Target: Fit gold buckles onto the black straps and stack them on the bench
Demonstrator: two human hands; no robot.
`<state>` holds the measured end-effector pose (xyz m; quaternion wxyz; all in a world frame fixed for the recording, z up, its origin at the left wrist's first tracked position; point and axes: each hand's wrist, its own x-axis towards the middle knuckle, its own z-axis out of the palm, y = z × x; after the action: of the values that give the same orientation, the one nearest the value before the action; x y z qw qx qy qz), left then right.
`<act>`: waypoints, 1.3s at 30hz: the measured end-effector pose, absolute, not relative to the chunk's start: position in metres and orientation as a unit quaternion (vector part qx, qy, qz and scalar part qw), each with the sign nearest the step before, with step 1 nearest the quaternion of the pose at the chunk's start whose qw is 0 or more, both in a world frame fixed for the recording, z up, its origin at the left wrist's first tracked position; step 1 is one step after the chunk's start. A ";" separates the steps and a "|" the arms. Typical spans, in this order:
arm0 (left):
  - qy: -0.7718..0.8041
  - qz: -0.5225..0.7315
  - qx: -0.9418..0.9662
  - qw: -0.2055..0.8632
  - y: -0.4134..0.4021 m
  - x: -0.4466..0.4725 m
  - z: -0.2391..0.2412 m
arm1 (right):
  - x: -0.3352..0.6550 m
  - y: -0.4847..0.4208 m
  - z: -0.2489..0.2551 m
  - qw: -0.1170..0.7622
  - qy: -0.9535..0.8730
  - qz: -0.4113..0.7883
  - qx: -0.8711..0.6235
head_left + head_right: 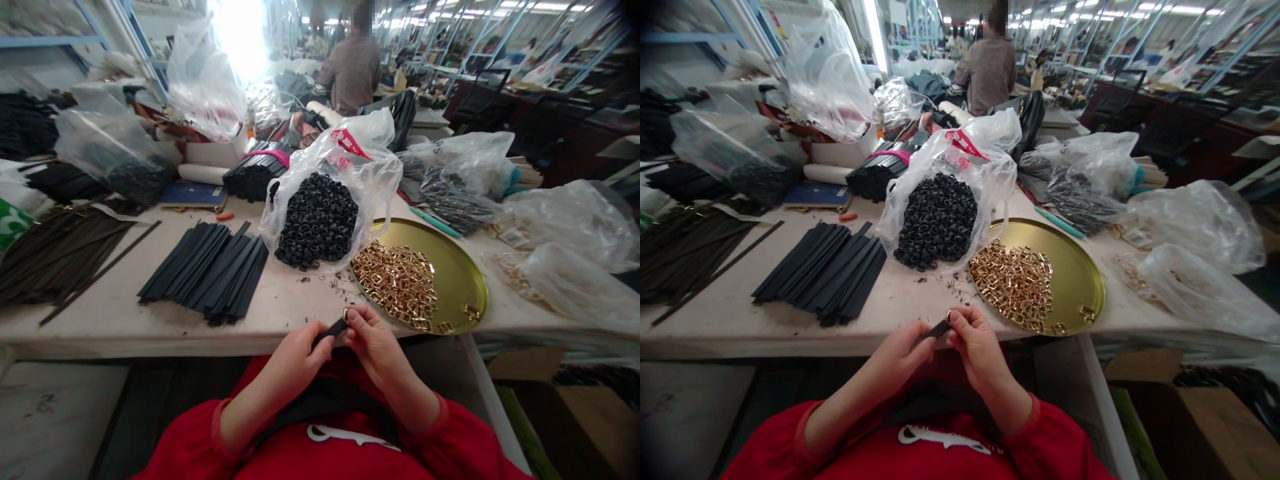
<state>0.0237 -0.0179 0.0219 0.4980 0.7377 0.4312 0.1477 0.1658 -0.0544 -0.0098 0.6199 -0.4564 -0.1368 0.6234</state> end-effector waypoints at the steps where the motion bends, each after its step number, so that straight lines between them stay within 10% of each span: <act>1: 0.434 0.158 0.726 0.510 -0.019 0.023 0.021 | 0.164 -0.055 -0.010 0.612 -0.145 0.628 -0.459; 13: 0.430 0.185 0.498 0.730 -0.023 0.024 -0.004 | 0.155 -0.062 -0.015 0.545 -0.221 0.628 -0.509; 34: 0.465 0.188 0.443 0.743 -0.021 0.027 -0.005 | 0.163 -0.051 -0.020 0.489 -0.323 0.567 -0.579; 39: 0.456 0.184 0.458 0.740 -0.019 0.027 -0.006 | 0.162 -0.059 -0.021 0.496 -0.474 0.385 -0.618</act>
<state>0.0272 -0.0195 -0.0059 0.7403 0.4583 0.4561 0.1842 0.1615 -0.0587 -0.0211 0.4957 -0.6176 -0.4739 0.3851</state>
